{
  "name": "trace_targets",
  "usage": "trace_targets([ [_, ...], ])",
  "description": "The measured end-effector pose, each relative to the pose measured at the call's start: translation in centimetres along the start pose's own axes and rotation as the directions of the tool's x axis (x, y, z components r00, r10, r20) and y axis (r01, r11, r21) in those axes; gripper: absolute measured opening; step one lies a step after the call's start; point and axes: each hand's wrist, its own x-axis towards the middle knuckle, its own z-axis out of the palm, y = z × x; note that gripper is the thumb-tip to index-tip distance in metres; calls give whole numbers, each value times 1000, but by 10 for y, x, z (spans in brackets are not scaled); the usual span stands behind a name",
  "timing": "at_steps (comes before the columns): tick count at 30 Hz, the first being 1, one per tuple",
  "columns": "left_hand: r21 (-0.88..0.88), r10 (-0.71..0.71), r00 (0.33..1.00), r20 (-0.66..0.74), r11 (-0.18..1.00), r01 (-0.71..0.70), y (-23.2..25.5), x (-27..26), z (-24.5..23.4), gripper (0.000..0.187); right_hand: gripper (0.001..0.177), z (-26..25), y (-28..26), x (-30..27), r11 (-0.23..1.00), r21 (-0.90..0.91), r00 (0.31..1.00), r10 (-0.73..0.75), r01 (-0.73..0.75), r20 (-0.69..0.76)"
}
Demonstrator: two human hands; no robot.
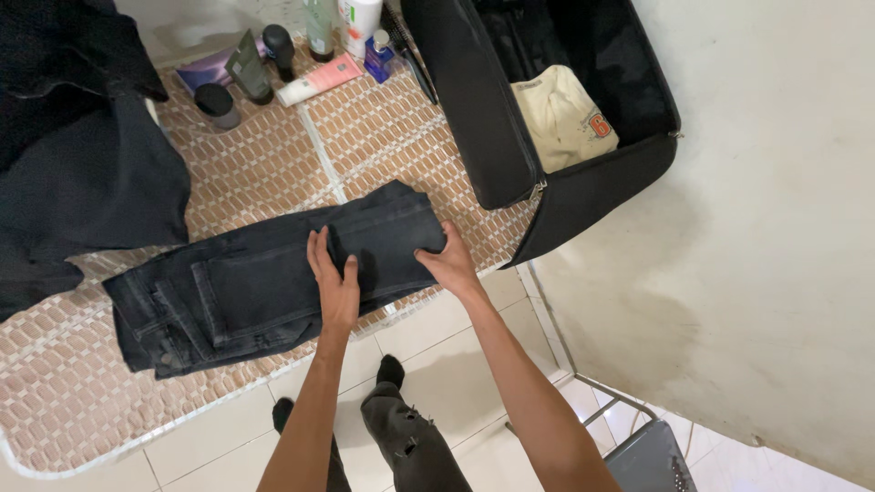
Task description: The person folds a pair of dark trousers on a tiled surface, aligning the legs and folding them into a compact rectangle. The folded trousers are then placed into an open black suitcase. The person then picks up a black jacket from a nearby pile and begins to fold it.
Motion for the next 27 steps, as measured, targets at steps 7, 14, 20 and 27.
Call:
trace_targets([
  [7, -203, 41, 975, -216, 975, -86, 7, -14, -51, 32, 40, 7, -78, -53, 970, -132, 967, -219, 202, -129],
  [14, -396, 56, 971, -233, 906, -148, -3, -25, -172, 27, 37, 79, -160, -124, 894, -273, 919, -387, 356, -69],
  [20, -389, -219, 970, -107, 907, 162, -25, -32, -251, 35, 44, 169, -175, -165, 819, -357, 880, -475, 448, 14],
  [27, -356, -237, 971, -21, 909, 215, -54, -39, -279, 37, 51, 258, -150, -168, 753, -458, 868, -486, 473, 99],
])
